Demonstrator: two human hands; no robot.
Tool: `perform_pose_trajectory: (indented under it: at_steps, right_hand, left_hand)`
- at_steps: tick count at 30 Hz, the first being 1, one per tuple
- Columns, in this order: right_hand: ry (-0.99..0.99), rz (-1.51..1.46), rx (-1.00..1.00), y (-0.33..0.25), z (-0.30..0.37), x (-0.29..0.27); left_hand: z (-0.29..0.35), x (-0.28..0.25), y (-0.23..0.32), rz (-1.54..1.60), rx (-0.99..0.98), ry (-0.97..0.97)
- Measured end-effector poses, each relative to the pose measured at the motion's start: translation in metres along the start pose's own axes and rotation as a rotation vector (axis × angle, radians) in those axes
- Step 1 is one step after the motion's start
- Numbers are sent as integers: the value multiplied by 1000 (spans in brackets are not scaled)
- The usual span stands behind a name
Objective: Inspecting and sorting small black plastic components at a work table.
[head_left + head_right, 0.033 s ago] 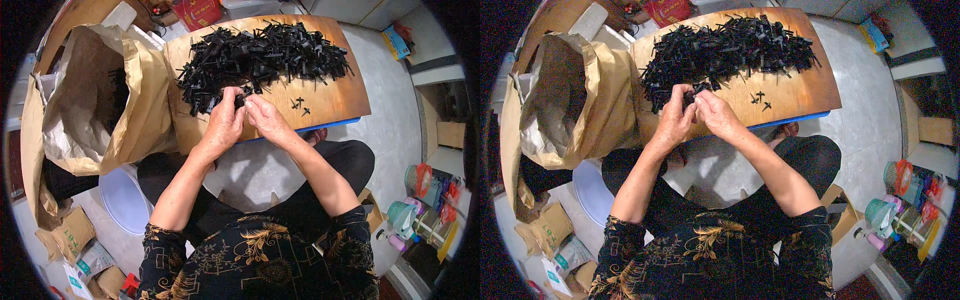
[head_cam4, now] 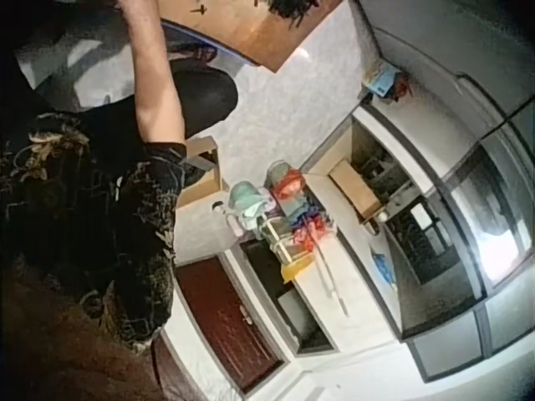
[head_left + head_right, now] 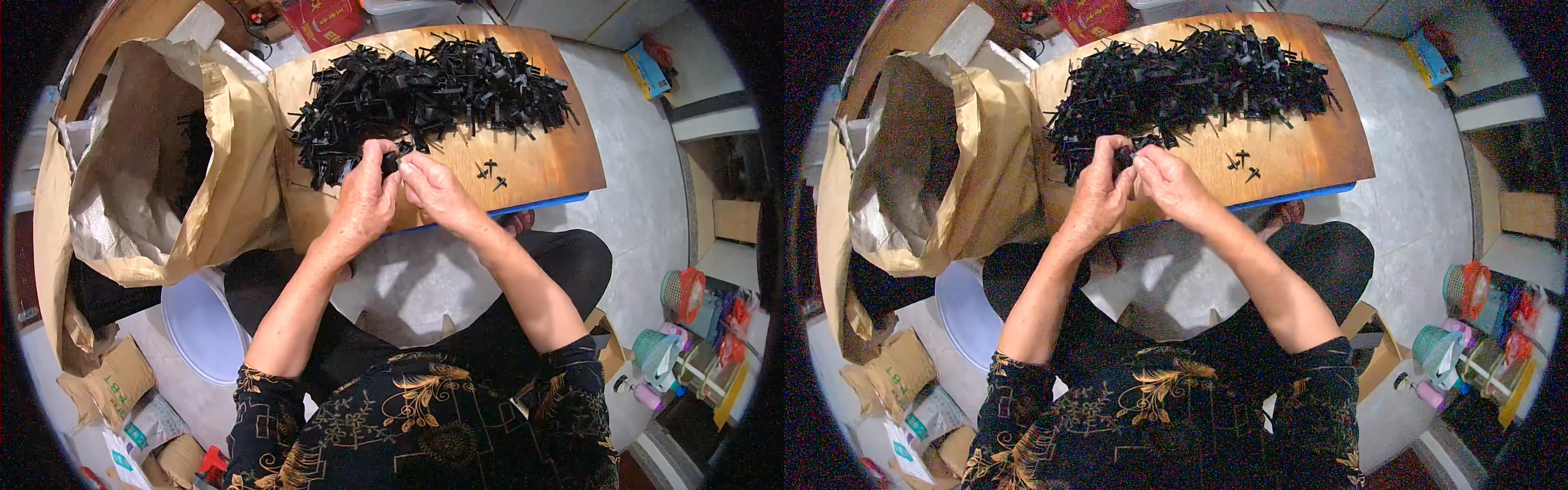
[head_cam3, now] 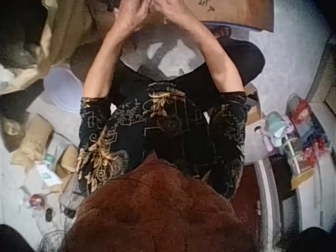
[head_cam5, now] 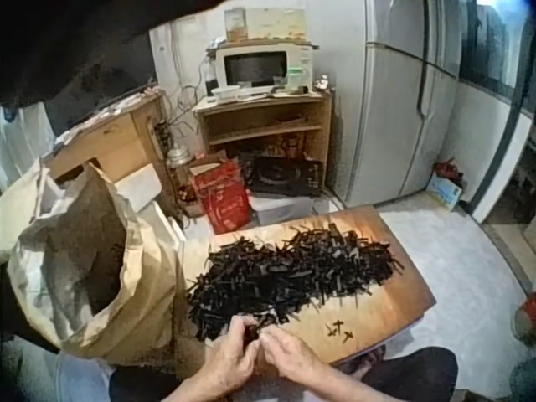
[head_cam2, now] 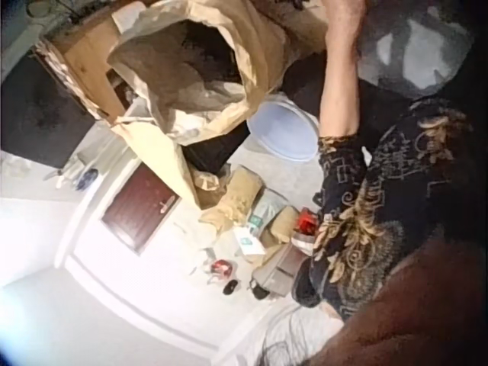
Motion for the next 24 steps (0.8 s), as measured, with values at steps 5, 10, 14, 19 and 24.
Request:
perform_pose_trajectory:
  at_steps: [5,10,14,19,24]
  right_hand:
    - [306,425,-123,6,-19,-61]
    - [320,765,-31,33,-13,-75]
    - [263,814,-142,30,-12,-51]
    - [185,917,-121,22,-8,-25]
    - [214,920,-196,38,-17,-20]
  left_hand:
    - [21,-60,41,117,-47,152]
    - [96,-139,16,-38,88,531]
    - [164,-178,-26,-515,35,620]
    - [225,-227,-121,-574,-297,662]
    - [280,-266,-228,-774,-741,484]
Point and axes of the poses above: each hand's wrist, its own z-axis away from the middle knuckle, its own x-axis out of the palm, y = z × x, the point moved 4 cm from there along -z, towards the middle knuckle, and after that the axes turned 12 degrees about -x, right-handed, at the moved point
